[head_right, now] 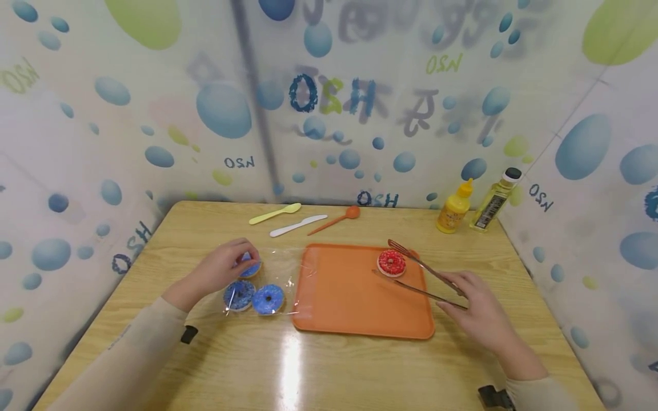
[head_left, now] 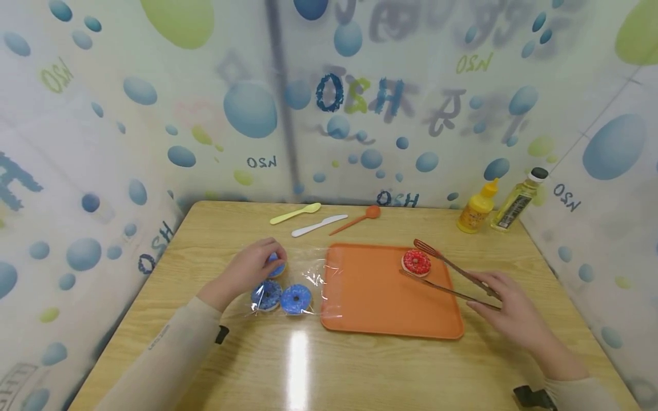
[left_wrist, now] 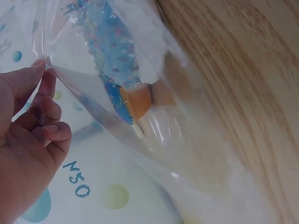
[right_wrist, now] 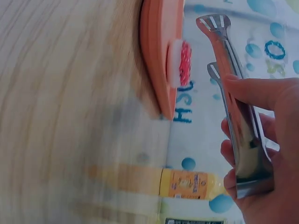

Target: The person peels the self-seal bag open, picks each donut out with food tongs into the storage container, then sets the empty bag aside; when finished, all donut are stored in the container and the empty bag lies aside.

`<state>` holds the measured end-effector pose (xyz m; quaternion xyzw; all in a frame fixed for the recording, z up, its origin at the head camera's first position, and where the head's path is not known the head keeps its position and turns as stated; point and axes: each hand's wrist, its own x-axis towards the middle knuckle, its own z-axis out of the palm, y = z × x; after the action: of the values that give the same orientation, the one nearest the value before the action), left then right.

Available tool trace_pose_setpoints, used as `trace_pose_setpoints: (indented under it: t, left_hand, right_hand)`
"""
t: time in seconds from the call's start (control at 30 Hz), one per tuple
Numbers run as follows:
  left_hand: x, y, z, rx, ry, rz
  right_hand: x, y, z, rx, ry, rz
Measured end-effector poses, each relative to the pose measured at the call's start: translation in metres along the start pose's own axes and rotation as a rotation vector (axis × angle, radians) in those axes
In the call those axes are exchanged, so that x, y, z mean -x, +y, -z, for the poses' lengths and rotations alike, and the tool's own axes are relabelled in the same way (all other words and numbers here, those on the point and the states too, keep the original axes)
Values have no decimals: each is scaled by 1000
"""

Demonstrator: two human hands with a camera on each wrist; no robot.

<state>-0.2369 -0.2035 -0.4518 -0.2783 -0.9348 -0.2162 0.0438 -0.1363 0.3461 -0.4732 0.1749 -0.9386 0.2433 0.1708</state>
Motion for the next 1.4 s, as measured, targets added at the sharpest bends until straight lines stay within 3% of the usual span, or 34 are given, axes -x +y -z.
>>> trace_pose_setpoints:
  t: [0.63,0.87,1.07,1.4]
  left_hand:
    - [-3,-2,3,35,0,4]
    - [-2,-2,3,39,3,-7]
    - [-3,-1,4,54,6,-15]
    - [-3,0,3,33,4,-12]
  right_hand:
    - [-44,-70,-51,-40,-139,219]
    - [-60,-90,-62,-36,-229,228]
    - [-69,-93,-72,-50,-283,257]
    - [-84,-104,-75,-54,-380,215]
